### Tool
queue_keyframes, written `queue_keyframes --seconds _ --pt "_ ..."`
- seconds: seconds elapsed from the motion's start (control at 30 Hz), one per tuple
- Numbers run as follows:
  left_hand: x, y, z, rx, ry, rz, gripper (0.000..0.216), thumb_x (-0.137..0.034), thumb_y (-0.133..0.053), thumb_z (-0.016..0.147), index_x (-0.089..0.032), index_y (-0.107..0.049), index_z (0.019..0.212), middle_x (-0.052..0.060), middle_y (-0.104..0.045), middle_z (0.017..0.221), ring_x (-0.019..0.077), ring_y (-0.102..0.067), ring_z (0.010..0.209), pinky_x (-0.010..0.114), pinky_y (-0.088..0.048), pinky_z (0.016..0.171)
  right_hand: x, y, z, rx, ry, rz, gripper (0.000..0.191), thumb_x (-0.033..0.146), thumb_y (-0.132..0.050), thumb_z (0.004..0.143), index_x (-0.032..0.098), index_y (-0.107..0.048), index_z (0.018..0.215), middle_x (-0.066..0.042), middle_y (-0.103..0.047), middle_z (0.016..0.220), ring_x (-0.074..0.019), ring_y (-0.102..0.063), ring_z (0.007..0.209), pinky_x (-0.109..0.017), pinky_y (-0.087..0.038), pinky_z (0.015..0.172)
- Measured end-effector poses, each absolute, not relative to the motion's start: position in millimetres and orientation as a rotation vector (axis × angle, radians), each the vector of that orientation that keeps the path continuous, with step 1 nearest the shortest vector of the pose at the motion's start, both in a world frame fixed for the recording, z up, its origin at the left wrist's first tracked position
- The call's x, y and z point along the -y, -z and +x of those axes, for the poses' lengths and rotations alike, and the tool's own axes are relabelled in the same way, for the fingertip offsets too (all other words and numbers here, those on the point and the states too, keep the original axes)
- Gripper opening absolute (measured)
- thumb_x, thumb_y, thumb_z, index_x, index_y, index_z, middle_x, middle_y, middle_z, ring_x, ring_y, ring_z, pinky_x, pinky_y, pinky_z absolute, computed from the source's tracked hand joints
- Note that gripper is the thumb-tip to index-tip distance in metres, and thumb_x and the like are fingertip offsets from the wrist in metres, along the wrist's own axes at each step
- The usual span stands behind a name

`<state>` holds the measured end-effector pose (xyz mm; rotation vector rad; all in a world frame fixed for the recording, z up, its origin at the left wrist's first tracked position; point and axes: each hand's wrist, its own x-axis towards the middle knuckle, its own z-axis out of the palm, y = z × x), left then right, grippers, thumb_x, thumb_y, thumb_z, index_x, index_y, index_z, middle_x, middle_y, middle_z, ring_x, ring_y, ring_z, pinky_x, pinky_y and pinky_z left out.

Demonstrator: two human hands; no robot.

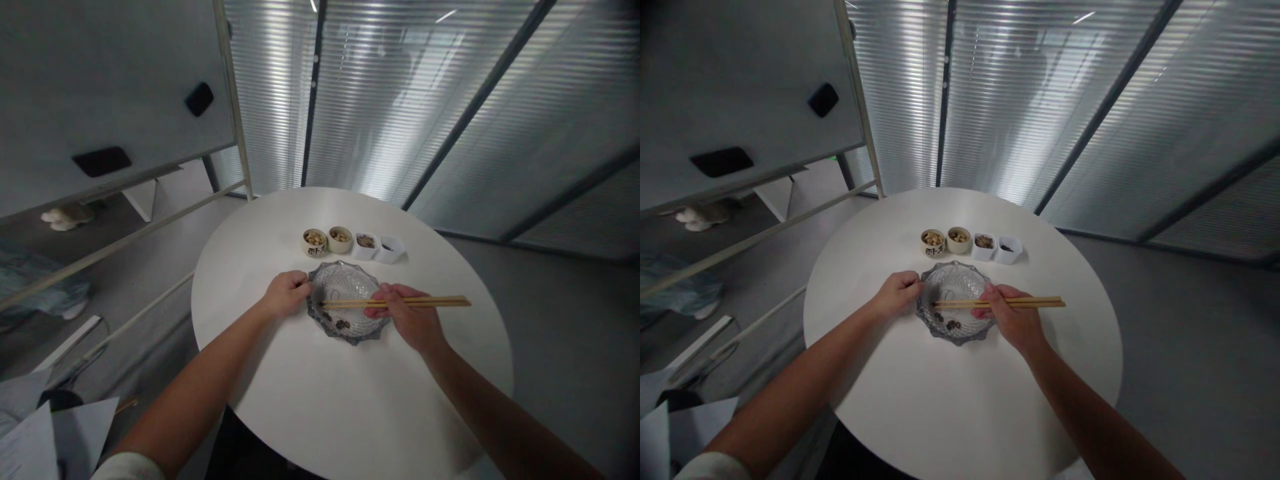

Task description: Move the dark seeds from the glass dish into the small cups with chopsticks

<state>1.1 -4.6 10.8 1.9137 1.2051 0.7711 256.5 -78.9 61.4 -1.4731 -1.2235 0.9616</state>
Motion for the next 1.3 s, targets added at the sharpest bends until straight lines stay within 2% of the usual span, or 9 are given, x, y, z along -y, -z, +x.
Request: queue_keyframes --seconds 0.23,0.43,0.63,0.77,0.9,1.03,1.17,1.3 --pt "5 -10 1 -1.204 -0.795 1.885 0.031 -0.039 -0.050 0.082 -0.019 -0.046 0.059 -0.004 -0.039 0.059 0.0112 -0.037 0.060 0.026 -0.026 0.055 80 -63 258 1.109 -0.933 -1.424 0.049 0.067 -0.072 0.072 0.019 -0.069 0.066 -0.006 -0.073 0.057 -0.0256 -0.073 0.049 -0.031 -0.062 0.048" --pt "6 -11 2 -1.214 -0.791 1.864 0.030 -0.038 -0.050 0.081 -0.019 -0.043 0.058 -0.004 -0.037 0.059 0.0111 -0.037 0.059 0.026 -0.025 0.055 81 -58 270 1.015 -0.896 -1.289 0.039 0.056 -0.073 0.079 0.019 -0.072 0.070 -0.005 -0.073 0.059 -0.0237 -0.072 0.049 -0.033 -0.063 0.050" --pt "7 -12 0 -1.216 -0.804 1.880 0.031 -0.037 -0.049 0.082 -0.019 -0.042 0.058 -0.004 -0.038 0.059 0.0110 -0.038 0.060 0.025 -0.026 0.056 63 -76 326 0.847 -0.602 -1.078 0.033 0.046 -0.073 0.081 0.016 -0.068 0.068 -0.002 -0.070 0.057 -0.0191 -0.069 0.046 -0.033 -0.064 0.052" --pt "5 -8 -1 -1.206 -0.806 1.889 0.031 -0.037 -0.049 0.083 -0.019 -0.042 0.059 -0.004 -0.038 0.059 0.0108 -0.038 0.059 0.025 -0.026 0.056 29 -83 374 0.750 -0.458 -1.143 0.029 0.040 -0.069 0.085 0.017 -0.065 0.066 -0.001 -0.067 0.055 -0.0182 -0.069 0.046 -0.031 -0.064 0.051" --pt "2 -4 -2 -1.211 -0.805 1.906 0.031 -0.037 -0.049 0.083 -0.019 -0.042 0.059 -0.004 -0.038 0.059 0.0111 -0.038 0.060 0.025 -0.026 0.056 -2 -75 388 0.697 -0.521 -1.233 0.028 0.031 -0.063 0.091 0.017 -0.062 0.067 -0.002 -0.065 0.054 -0.0190 -0.069 0.046 -0.030 -0.063 0.048" --pt "3 -3 -2 -1.212 -0.796 1.911 0.031 -0.037 -0.049 0.083 -0.019 -0.042 0.058 -0.004 -0.038 0.059 0.0111 -0.038 0.059 0.025 -0.027 0.056 -14 -68 381 0.707 -0.553 -1.216 0.029 0.034 -0.060 0.092 0.018 -0.060 0.069 0.000 -0.064 0.054 -0.0193 -0.069 0.045 -0.031 -0.062 0.044" --pt "5 -7 -1 -1.235 -0.801 1.898 0.031 -0.036 -0.049 0.082 -0.019 -0.042 0.058 -0.004 -0.039 0.059 0.0111 -0.038 0.059 0.024 -0.027 0.056 -2 -73 377 0.758 -0.600 -1.178 0.035 0.043 -0.055 0.095 0.018 -0.061 0.071 -0.002 -0.066 0.055 -0.0201 -0.070 0.047 -0.033 -0.062 0.046" --pt "6 -11 -1 -1.238 -0.799 1.895 0.032 -0.037 -0.049 0.083 -0.019 -0.042 0.058 -0.004 -0.039 0.058 0.0111 -0.038 0.059 0.024 -0.028 0.055 34 -84 358 0.858 -0.789 -1.141 0.042 0.052 -0.060 0.090 0.015 -0.065 0.071 -0.006 -0.068 0.055 -0.0223 -0.069 0.045 -0.035 -0.061 0.046"
